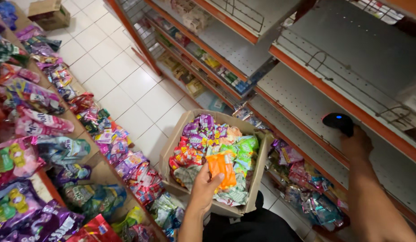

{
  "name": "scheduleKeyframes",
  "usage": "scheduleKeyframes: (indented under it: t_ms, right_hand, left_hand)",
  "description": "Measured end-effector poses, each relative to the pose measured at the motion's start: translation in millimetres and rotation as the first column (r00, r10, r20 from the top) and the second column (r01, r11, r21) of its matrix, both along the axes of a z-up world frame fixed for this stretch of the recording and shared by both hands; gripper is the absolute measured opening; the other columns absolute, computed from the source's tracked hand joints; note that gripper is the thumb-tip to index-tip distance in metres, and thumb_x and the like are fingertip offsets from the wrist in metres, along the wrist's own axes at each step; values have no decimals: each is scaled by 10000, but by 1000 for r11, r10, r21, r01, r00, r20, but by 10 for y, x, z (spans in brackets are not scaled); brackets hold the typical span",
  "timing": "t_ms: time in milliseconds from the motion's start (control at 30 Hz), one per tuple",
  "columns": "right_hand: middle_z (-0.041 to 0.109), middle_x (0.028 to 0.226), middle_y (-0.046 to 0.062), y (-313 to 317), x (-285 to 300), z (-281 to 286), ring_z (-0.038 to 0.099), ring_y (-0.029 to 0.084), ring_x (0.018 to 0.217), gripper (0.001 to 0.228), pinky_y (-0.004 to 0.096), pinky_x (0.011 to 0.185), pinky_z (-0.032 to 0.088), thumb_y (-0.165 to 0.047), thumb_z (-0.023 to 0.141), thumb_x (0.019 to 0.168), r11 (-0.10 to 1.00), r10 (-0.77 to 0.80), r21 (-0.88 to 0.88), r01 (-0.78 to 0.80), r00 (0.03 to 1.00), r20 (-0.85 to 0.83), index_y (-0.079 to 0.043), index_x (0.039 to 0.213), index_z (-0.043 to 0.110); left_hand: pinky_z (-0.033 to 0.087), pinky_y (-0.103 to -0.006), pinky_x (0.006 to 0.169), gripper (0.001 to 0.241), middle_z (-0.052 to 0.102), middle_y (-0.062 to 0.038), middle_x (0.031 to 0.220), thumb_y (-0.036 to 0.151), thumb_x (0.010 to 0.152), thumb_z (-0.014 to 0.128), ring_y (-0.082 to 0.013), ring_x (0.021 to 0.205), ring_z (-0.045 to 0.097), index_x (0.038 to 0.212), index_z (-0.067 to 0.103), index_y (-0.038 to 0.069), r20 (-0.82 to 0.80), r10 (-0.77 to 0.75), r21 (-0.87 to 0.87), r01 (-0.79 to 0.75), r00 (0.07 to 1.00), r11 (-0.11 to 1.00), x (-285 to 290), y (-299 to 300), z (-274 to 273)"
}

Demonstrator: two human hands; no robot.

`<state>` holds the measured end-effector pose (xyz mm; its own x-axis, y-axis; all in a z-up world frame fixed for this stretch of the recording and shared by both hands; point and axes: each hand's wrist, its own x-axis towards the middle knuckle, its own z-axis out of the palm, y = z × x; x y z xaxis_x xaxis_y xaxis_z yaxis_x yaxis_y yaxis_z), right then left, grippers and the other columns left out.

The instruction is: The person scans items from a box using a handheld scanner and places them onto shelves in a store.

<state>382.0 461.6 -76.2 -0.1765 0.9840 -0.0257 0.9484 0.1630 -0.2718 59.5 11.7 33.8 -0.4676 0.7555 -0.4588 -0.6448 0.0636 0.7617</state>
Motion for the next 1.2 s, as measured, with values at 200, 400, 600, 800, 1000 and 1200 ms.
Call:
scheduleKeyframes:
  t_ms: [200,400,600,800,1000,1200]
  right_hand:
    - [633,1352,254,-407,-105,145,578,440,1253,550,555,1037,454,-258,724,914,996,35,89,-25,992,-119,-49,1407,597]
    - [687,1269,257,-2055,-685,857,688,449,1079,643,573,903,535,-195,601,904,902,-321,-429,38,725,-609,-86,1530,501]
    - [358,1582,234,-3307,-919,998,369,392,1451,860,466,1113,354,-204,868,767,833,398,-29,-553,635,-662,-43,1488,427]
    - [778,1080,80,-3149,-256,1164,724,219,960,421,363,870,595,-205,704,929,936,-290,-348,-53,444,-848,-59,1313,613]
    - [763,965,62,-3214,930,1313,696,129,849,301,317,791,584,-220,701,936,957,-280,-290,15,310,-908,-4,1144,686]
    - [750,1010,42,-3140,2056,1678,660,105,896,321,298,812,550,-254,680,955,949,-235,-153,275,293,-927,-12,1165,702]
  left_hand:
    - [586,-327,796,718,630,-100,1267,-71,805,724,-174,1055,660,1458,443,28,-162,-56,151,80,985,985,51,-36,116]
    - [629,-376,768,689,670,-107,1220,-27,782,673,-193,1017,718,1430,455,55,-87,-107,-57,103,990,993,127,185,-47]
    - [618,-306,698,619,693,-65,1193,203,921,616,-153,969,715,1511,429,161,54,-519,-103,522,853,847,581,709,-416]
    - [544,-274,611,523,720,-181,1055,246,987,618,-191,798,684,1446,501,27,-181,-748,11,762,638,648,1085,1109,-414]
    - [560,-275,717,373,720,-73,1136,152,959,644,-138,906,727,1290,564,-2,-277,-858,189,900,433,393,1828,1429,64]
    - [561,-248,747,207,745,-55,974,76,917,724,-100,851,690,1090,652,-12,-430,-750,241,864,503,442,3147,1799,558]
